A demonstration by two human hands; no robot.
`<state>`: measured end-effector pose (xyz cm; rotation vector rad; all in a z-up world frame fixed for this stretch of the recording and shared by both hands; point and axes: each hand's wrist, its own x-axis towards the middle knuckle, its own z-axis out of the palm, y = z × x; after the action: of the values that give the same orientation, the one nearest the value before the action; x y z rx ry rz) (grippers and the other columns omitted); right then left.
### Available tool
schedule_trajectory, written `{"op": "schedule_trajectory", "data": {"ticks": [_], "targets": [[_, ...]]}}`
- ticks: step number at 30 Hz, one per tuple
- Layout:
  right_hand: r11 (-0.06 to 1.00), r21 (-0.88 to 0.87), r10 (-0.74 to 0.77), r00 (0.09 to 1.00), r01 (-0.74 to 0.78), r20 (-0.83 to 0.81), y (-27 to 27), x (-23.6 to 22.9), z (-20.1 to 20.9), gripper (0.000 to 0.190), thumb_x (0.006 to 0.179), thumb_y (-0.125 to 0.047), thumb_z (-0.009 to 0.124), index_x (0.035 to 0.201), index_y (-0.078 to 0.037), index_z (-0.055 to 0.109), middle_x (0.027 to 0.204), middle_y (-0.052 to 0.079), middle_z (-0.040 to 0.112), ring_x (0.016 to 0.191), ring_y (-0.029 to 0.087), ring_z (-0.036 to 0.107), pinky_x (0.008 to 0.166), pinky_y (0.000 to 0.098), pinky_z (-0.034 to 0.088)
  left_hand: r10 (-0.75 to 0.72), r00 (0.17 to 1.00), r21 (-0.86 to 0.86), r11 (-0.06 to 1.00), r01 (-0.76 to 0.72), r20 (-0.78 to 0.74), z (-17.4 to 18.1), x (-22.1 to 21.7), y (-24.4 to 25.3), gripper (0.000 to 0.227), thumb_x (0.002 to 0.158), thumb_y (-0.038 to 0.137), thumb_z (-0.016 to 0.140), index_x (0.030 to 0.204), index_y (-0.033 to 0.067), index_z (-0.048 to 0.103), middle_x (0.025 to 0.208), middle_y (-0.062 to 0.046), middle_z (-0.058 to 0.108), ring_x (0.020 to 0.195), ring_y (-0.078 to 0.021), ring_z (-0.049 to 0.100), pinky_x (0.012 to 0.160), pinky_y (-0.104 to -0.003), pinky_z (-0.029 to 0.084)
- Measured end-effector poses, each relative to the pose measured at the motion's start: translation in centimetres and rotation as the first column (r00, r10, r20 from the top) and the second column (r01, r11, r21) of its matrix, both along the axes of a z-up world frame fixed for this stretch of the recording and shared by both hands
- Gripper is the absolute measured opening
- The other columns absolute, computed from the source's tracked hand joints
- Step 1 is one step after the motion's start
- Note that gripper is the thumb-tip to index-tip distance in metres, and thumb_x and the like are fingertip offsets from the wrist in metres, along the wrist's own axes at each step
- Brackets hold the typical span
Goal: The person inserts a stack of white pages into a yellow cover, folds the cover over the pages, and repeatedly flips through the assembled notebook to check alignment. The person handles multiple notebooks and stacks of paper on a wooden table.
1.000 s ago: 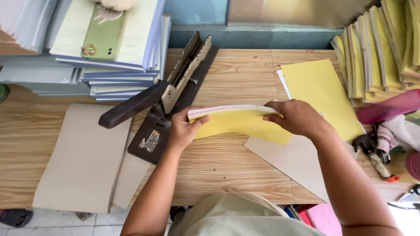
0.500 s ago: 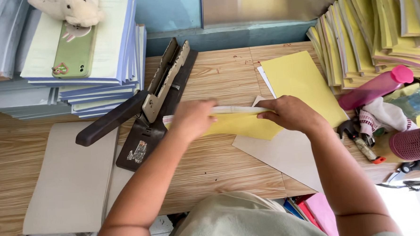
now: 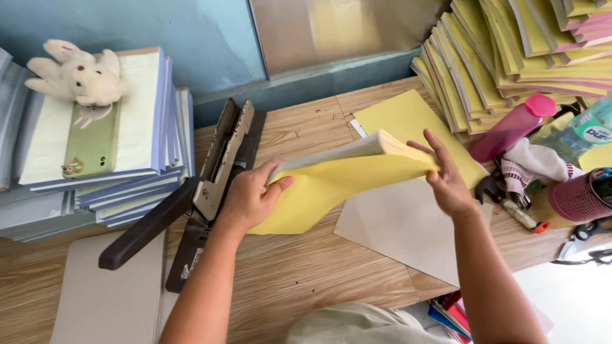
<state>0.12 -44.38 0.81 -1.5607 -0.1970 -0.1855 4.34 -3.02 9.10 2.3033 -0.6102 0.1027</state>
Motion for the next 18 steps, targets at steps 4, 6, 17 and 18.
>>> {"op": "schedule_trajectory", "data": {"ticks": [4,6,17,18], "targets": [[0.938,0.335,0.064,0.994,-0.089,0.087,3.1,1.1,-5.0,0.115,0.061,-0.070,0.072,0.156,-0.020,0.030,0.142,0.011,0.059,0.129,0.024,0.059,0.117,0.0459,0.040,0.035,0.991,-0.387,0.918,-0.083,-0.130,-1.5,-1.2,-0.6,0.022,0.093,0.033,0.073,0.111,0.0187,0.070,0.081,-0.011,0.074,0.080,-0.0181,0.070,0.077,-0.040,0.058],[0.960,0.267,0.083,0.996,-0.090,0.037,7.0,0.6,-3.2,0.105,0.065,-0.055,0.085,0.149,-0.010,0.042,0.128,0.016,0.067,0.115,0.030,0.066,0.110,0.0538,0.044,-0.051,0.988,-0.683,0.728,-0.062,-0.144,0.3,-2.4,-2.5,0.012,0.096,0.020,0.070,0.105,0.0131,0.067,0.078,-0.002,0.071,0.075,-0.0122,0.063,0.073,-0.035,0.059],[0.953,0.038,-0.300,0.954,0.299,0.022,12.7,-1.8,-1.5,0.016,0.102,-0.020,0.068,0.098,-0.005,0.073,0.083,0.012,0.076,0.075,0.017,0.072,0.072,0.0395,0.062,0.323,0.946,-0.627,0.740,-0.245,0.013,-5.5,-3.8,-5.3,0.020,0.099,0.026,0.067,0.099,0.0086,0.058,0.075,-0.016,0.068,0.073,-0.0255,0.071,0.067,-0.040,0.058],[0.957,0.046,-0.288,0.957,0.287,0.022,12.9,-1.9,-1.4,0.016,0.102,-0.019,0.068,0.100,-0.005,0.073,0.085,0.012,0.076,0.077,0.017,0.071,0.075,0.0408,0.062,0.299,0.954,-0.665,0.719,-0.204,0.030,-5.7,-3.9,-5.2,0.020,0.099,0.024,0.067,0.103,0.0074,0.057,0.078,-0.017,0.069,0.075,-0.0227,0.070,0.070,-0.040,0.058]]}}
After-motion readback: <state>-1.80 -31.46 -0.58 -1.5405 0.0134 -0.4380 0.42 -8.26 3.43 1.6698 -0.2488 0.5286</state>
